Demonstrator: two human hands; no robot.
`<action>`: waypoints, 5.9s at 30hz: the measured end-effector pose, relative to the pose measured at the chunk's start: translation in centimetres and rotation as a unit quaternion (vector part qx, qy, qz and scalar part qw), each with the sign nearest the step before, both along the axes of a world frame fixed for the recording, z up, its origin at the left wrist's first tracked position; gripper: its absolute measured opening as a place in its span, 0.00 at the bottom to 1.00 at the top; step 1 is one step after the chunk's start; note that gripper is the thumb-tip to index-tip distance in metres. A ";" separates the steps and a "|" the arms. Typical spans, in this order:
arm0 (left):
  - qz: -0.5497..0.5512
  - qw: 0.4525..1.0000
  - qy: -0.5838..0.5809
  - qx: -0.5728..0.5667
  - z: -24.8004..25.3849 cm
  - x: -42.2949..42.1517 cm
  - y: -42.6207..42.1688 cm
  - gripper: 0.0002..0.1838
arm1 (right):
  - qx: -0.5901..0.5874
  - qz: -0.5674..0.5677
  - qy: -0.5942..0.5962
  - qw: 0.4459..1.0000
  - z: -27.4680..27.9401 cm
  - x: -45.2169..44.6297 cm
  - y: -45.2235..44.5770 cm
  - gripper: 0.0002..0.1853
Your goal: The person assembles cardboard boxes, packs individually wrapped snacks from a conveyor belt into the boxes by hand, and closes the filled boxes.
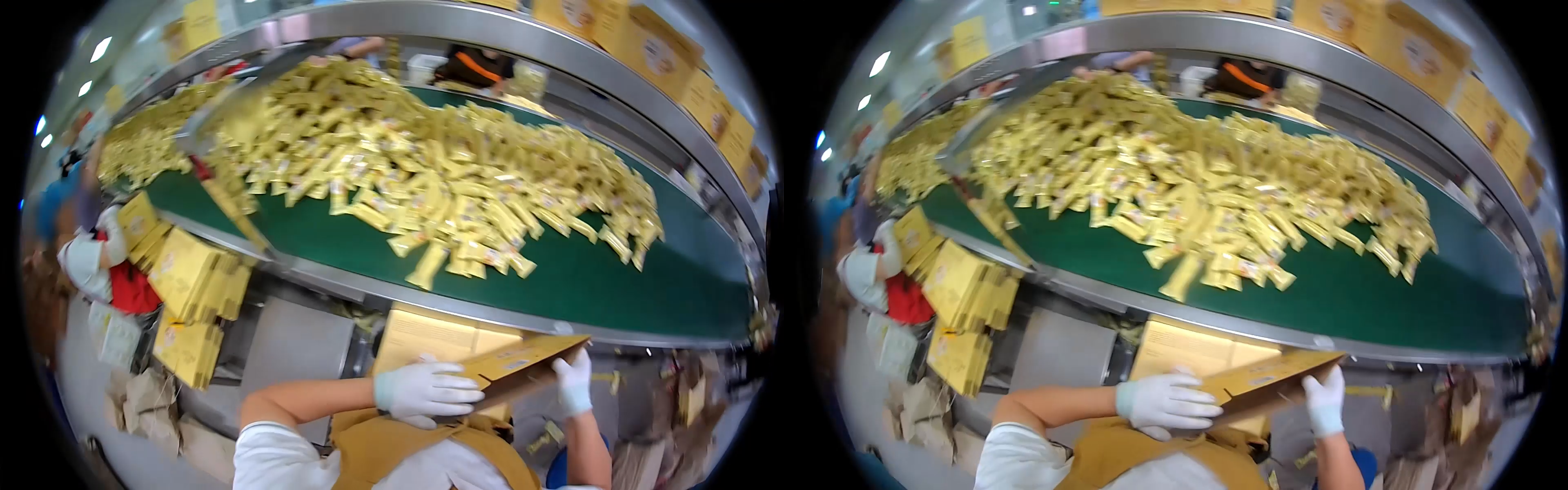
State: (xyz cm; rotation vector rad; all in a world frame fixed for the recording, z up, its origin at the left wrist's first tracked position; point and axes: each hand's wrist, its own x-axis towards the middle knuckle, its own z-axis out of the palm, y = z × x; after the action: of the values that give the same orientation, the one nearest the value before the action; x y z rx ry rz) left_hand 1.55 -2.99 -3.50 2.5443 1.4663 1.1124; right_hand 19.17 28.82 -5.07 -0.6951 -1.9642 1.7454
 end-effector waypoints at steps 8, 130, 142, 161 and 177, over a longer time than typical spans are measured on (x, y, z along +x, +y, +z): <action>0.183 0.980 0.047 0.059 1.2 -2.2 2.3 0.20 | 0.614 0.293 -0.167 0.713 6.7 -4.1 -6.6 0.22; 0.481 0.862 0.120 -0.111 -7.0 -20.1 6.9 0.40 | 0.527 0.137 -0.059 0.837 -7.4 -20.7 2.9 0.48; 0.481 0.819 0.103 -0.294 -5.8 -19.0 11.9 0.49 | 0.460 0.279 -0.192 0.821 -4.6 -26.3 0.0 0.56; 0.535 0.813 0.114 -0.199 -8.4 -17.5 5.5 0.44 | 0.524 -0.043 -0.257 0.811 -6.6 -18.1 5.3 0.38; 0.505 0.849 0.060 -0.144 -11.8 -18.4 1.0 0.43 | 0.531 0.061 -0.079 0.842 -10.0 -14.2 7.2 0.28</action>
State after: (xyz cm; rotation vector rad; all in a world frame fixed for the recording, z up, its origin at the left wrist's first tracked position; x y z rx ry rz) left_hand -16.87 -2.03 -15.33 1.5776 2.8568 0.6186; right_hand 5.02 36.05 -15.07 -0.2928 -2.6610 0.4054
